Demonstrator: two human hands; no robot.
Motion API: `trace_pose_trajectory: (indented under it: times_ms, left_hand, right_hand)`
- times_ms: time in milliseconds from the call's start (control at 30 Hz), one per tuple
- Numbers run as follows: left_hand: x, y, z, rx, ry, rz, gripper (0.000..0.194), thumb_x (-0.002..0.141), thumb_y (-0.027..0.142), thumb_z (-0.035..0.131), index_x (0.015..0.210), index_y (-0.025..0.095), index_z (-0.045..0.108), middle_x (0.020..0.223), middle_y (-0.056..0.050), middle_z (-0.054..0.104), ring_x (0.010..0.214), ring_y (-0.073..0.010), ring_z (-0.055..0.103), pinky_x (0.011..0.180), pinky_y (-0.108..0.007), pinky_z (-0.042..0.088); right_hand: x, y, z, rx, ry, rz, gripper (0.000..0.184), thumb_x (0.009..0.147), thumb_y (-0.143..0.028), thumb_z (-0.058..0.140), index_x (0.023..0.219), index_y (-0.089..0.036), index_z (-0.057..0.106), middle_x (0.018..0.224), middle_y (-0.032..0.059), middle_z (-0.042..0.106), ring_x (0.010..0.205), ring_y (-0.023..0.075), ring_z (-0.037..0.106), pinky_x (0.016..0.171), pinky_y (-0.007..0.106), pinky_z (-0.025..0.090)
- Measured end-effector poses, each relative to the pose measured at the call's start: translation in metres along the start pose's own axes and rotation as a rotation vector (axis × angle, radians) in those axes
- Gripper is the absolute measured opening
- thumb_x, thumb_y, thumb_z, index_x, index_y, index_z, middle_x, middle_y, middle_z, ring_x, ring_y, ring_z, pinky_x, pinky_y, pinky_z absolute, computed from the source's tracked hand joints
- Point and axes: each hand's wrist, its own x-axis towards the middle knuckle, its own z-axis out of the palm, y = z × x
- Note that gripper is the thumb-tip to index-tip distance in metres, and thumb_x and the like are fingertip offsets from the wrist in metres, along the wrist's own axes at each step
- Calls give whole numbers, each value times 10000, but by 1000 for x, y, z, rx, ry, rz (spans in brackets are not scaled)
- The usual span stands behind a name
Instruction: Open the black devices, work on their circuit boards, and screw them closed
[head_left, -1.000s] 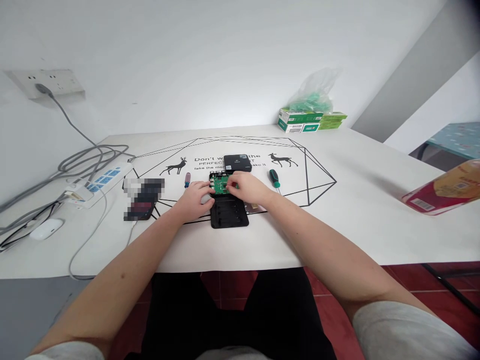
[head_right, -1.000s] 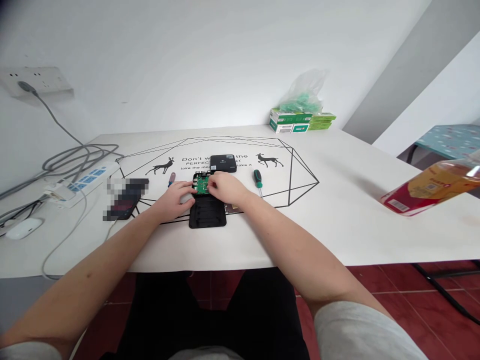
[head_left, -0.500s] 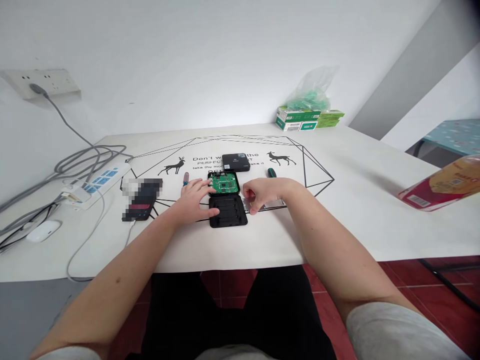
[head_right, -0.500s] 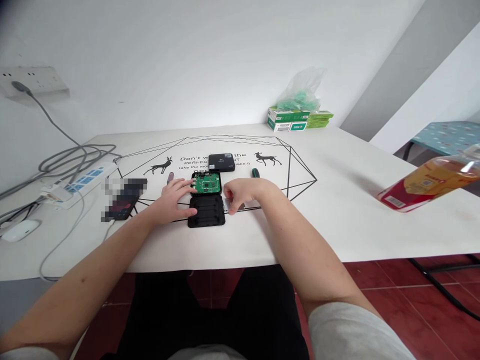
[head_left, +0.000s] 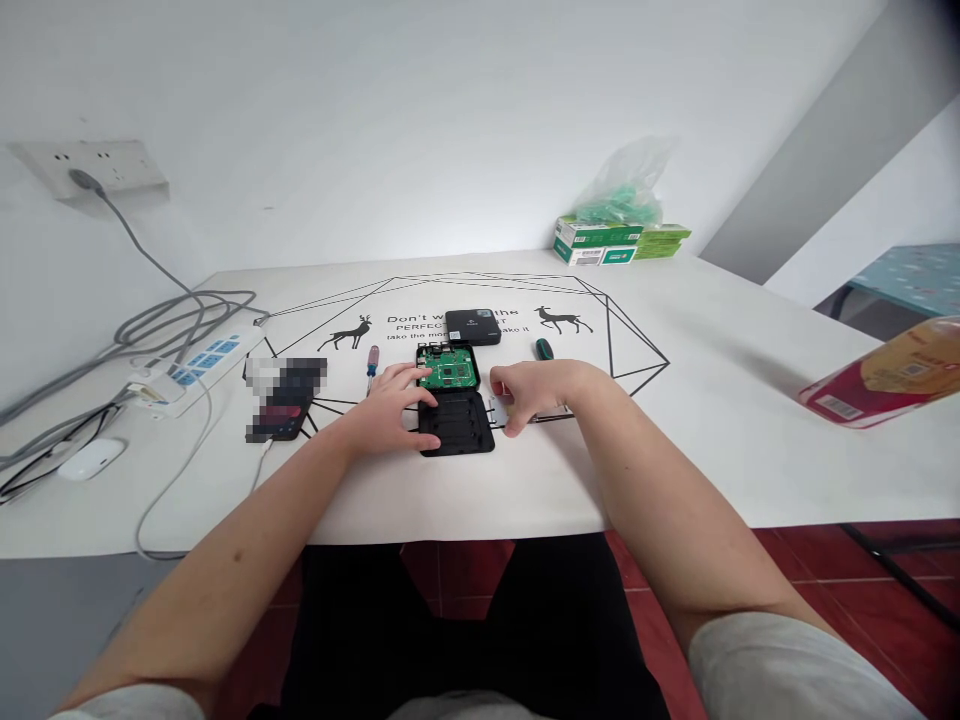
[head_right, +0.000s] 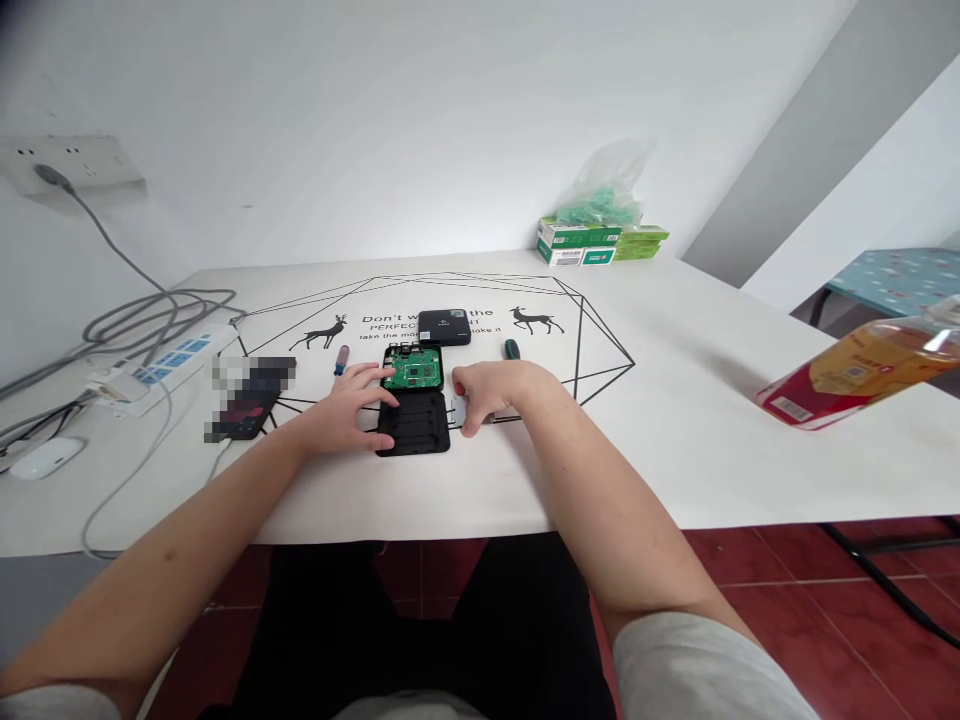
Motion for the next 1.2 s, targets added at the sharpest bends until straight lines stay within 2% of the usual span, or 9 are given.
trace_pose_trajectory:
  times_ms: [100, 233, 400, 500, 600, 767, 1000, 1200]
  left_hand:
    - [0, 1, -1, -4, -10, 2, 430, 792, 535, 949, 1111, 291, 794, 1710, -116, 508, 1654, -434, 283, 1326, -733, 257]
    - [0, 1, -1, -8, -4, 17, 432, 785, 533, 953, 1110, 296, 797, 1690, -105, 528, 1643, -432, 299, 1329, -723, 268]
    - [0, -1, -1, -2, 4, 44, 335, 884, 521, 861, 1107, 280, 794, 1650, -115, 563, 1611, -417, 338, 1320, -704, 293]
    - [0, -2, -2, 9, 22, 63, 322, 880, 526, 861, 1087, 286, 798, 1620, -108, 584, 1583, -413, 363, 1315, -693, 312]
    - [0, -1, -2, 17, 23, 68, 278, 892, 492, 845, 1079, 293, 798, 1604, -98, 597, 1569, -402, 380, 1312, -682, 329]
    - [0, 1, -2, 25, 30, 93, 201, 894, 392, 812, 1063, 284, 793, 1576, -105, 615, 1547, -398, 410, 1305, -673, 343]
    - [0, 1, -3, 17, 11, 102, 235, 903, 394, 782, 1101, 268, 781, 1563, -115, 617, 1537, -393, 410, 1300, -668, 333]
    - [0, 0, -2, -1, 22, 108, 235, 893, 366, 779, 1106, 268, 776, 1553, -118, 624, 1532, -394, 410, 1293, -668, 333]
  right_hand:
    - [-2, 1, -1, -9, 9, -57, 454, 633, -230, 913, 985, -253, 627, 915, 9, 752, 762, 222, 702, 608, 327, 465]
    - [-4, -7, -2, -35, 132, -107, 281, 685, -210, 833, 874, -236, 627, 822, 15, 703, 691, 198, 633, 585, 331, 425]
    - [1, -28, 9, 81, 219, -411, 248, 753, -269, 785, 957, -215, 655, 944, 33, 711, 797, 193, 634, 696, 319, 482]
    - [7, -40, 20, 46, 213, -510, 250, 773, -303, 785, 977, -196, 689, 1011, 54, 708, 814, 191, 621, 725, 316, 487]
    - [10, -44, 26, -18, 215, -508, 219, 785, -310, 778, 958, -192, 713, 1015, 62, 718, 785, 188, 607, 690, 319, 450]
    - [11, -43, 26, 13, 220, -522, 256, 796, -317, 798, 1000, -182, 722, 1031, 56, 715, 805, 178, 611, 705, 305, 453]
    - [15, -43, 27, 18, 193, -546, 254, 790, -382, 813, 883, -193, 670, 958, 41, 691, 755, 167, 583, 666, 302, 424]
    - [18, -42, 30, 56, 195, -577, 271, 785, -385, 822, 888, -194, 658, 945, 30, 673, 740, 164, 573, 678, 309, 420]
